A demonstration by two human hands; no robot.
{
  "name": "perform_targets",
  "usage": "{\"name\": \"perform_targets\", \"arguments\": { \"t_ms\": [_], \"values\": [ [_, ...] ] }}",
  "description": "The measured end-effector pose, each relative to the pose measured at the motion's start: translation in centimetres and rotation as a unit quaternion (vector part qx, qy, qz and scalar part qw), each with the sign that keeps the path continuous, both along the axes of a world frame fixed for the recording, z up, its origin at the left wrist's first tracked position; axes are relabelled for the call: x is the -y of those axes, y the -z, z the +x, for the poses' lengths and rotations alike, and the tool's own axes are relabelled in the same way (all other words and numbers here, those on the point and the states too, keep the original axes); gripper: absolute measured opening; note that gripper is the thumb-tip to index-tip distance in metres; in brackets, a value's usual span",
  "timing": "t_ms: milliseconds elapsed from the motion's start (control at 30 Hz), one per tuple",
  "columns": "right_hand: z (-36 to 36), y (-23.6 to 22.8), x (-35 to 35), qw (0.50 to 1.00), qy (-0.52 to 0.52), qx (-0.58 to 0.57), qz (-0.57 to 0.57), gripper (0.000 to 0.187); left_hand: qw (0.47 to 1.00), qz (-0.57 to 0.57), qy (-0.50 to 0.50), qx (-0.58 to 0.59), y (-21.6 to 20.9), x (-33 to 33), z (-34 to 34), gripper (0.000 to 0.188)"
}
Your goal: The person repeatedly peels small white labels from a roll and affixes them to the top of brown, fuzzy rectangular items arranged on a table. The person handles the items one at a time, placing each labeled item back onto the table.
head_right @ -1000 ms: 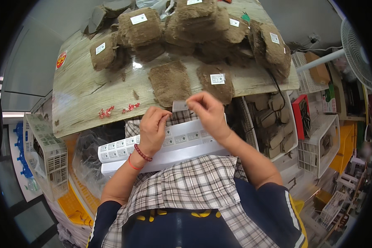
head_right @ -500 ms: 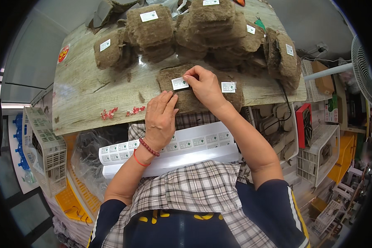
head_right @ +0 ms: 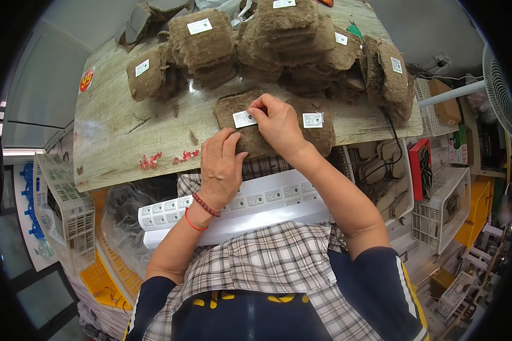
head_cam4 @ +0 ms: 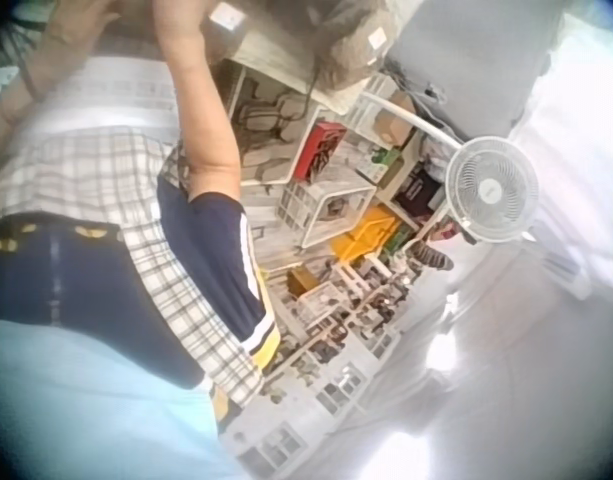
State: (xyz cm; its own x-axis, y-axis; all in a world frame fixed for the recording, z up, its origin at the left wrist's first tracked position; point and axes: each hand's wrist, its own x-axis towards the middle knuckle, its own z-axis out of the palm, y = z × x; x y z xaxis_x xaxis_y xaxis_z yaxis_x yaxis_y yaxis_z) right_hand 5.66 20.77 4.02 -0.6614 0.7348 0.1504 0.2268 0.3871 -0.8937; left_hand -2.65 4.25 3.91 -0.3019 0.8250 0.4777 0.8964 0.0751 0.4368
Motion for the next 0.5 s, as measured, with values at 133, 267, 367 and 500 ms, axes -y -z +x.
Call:
{"name": "perform_targets", "arguments": {
  "t_ms": [133, 267, 367, 500],
  "values": [
    [-0.1, -0.5, 0.5, 1.000, 0.013, 0.004, 0.021, 0.013, 0.998, -0.061, -0.003, -0.023, -1.2, -0.5, 0.1, 0.077],
    [-0.1, -0.9, 0.9, 0.996, 0.016, 0.013, 0.088, 0.010, 0.983, -0.165, -0.020, -0.079, -1.3, -1.3, 0.3, 0.082],
    [-0.1, -0.6, 1.2, 0.985, 0.012, 0.030, 0.168, 0.011, 0.979, -0.179, -0.030, -0.096, -1.2, -1.6, 0.8, 0.081],
    [0.4, -1.6, 1.5, 0.984, 0.039, 0.045, 0.167, 0.026, 0.979, -0.169, -0.031, -0.113, -1.0, -1.6, 0.7, 0.079]
  ]
}}
